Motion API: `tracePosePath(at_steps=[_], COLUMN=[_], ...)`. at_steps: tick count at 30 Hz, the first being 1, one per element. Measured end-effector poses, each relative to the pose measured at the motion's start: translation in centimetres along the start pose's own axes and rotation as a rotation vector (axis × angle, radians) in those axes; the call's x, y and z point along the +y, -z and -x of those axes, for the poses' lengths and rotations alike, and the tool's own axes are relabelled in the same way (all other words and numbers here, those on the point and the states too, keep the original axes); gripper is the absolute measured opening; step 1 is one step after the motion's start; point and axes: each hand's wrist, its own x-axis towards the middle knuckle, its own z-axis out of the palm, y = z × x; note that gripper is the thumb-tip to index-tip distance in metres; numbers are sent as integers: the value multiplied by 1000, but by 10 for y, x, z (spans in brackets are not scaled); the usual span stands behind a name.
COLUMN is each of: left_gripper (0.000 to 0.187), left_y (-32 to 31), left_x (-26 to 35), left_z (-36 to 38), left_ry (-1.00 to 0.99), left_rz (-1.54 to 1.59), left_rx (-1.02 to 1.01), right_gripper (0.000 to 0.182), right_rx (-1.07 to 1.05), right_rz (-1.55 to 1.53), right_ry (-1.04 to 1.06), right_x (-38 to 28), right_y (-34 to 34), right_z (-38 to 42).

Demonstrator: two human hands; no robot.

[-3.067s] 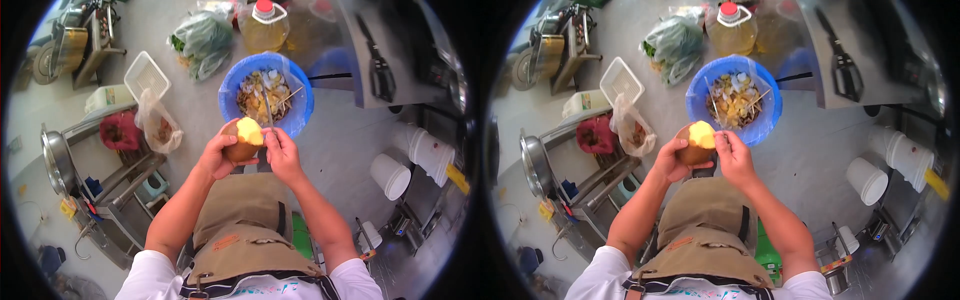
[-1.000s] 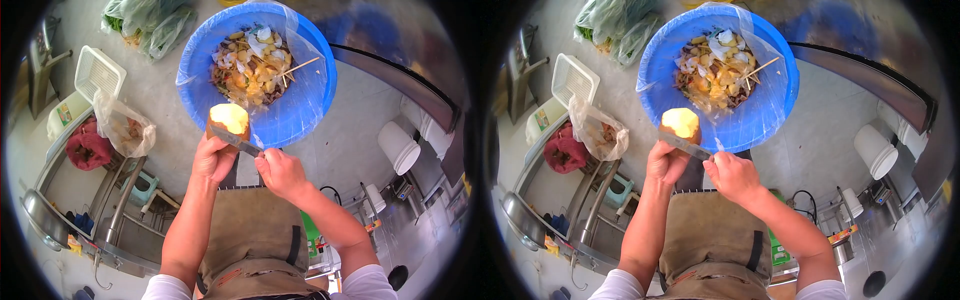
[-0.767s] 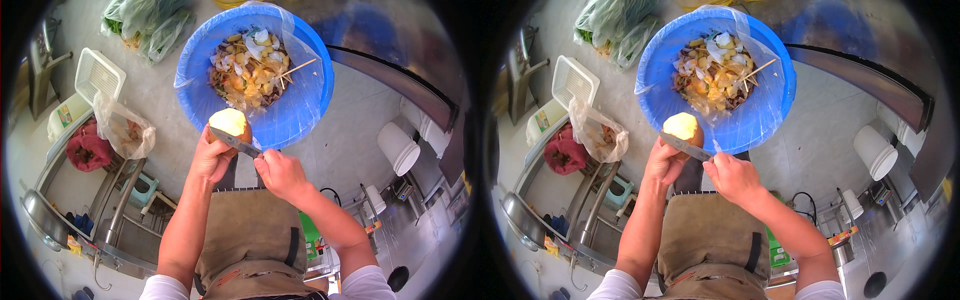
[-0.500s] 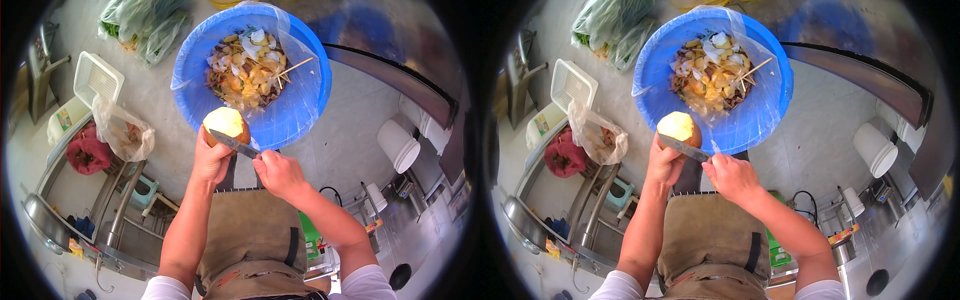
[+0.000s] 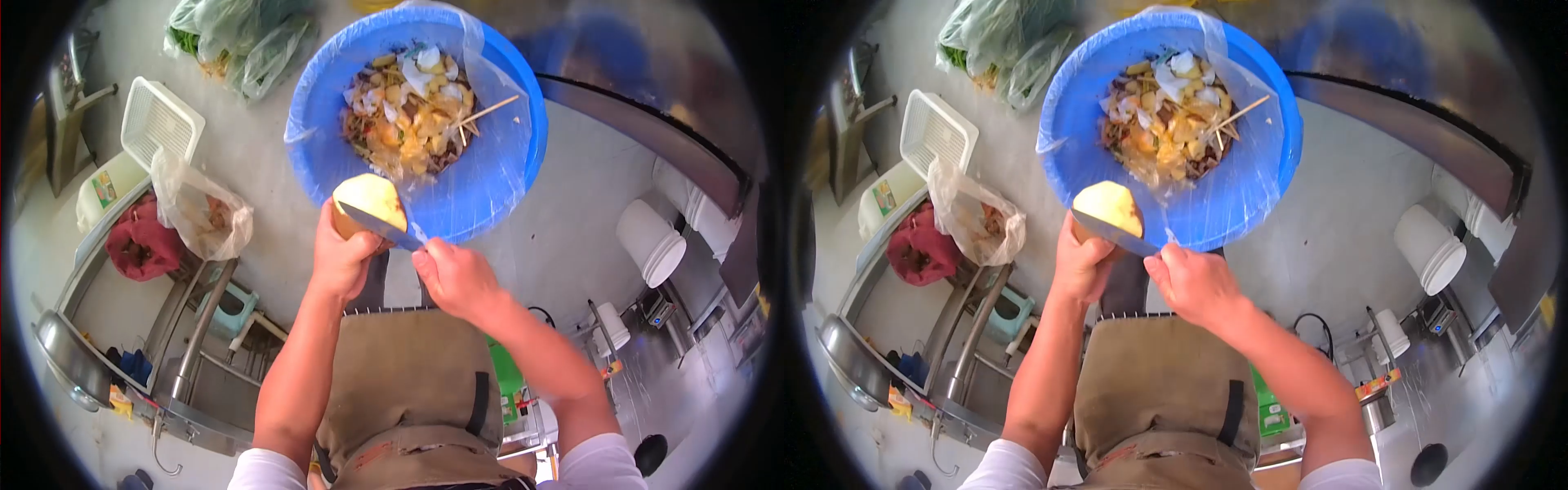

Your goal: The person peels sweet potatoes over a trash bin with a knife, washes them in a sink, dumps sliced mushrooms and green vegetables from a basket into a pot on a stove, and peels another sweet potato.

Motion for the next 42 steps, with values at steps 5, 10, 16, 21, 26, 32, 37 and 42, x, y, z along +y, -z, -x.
tracePosePath(at_steps=[5, 10, 16, 21, 26, 32, 37, 42], left_gripper=[67, 74, 74, 74, 80, 81, 80, 80], left_y=[15, 27, 26, 32, 25, 22, 24, 29], left_x=[-6, -5, -3, -8, 2, 7, -1, -3], left_z=[10, 8, -1, 10, 0, 6, 5, -1], left_ry=[7, 84, 114, 162, 244, 228, 258, 216], left_rz=[50, 77, 64, 64, -22, -79, -93, -203], left_rx=[-44, 4, -111, -204, -145, -170, -176, -148], right_gripper=[36, 35, 32, 34, 33, 35, 38, 34], right_rx=[-51, -15, 36, -10, -47, -86, -78, -114], right_rz=[203, -49, 43, 196, 60, 156, 110, 45], right_ry=[-318, -168, 65, -216, 106, -57, -198, 47], right_x=[60, 19, 10, 52, 5, 15, 50, 0], right_y=[-11, 0, 1, 11, 17, 6, 14, 17], right_z=[-29, 0, 1, -17, 1, -7, -29, 0])
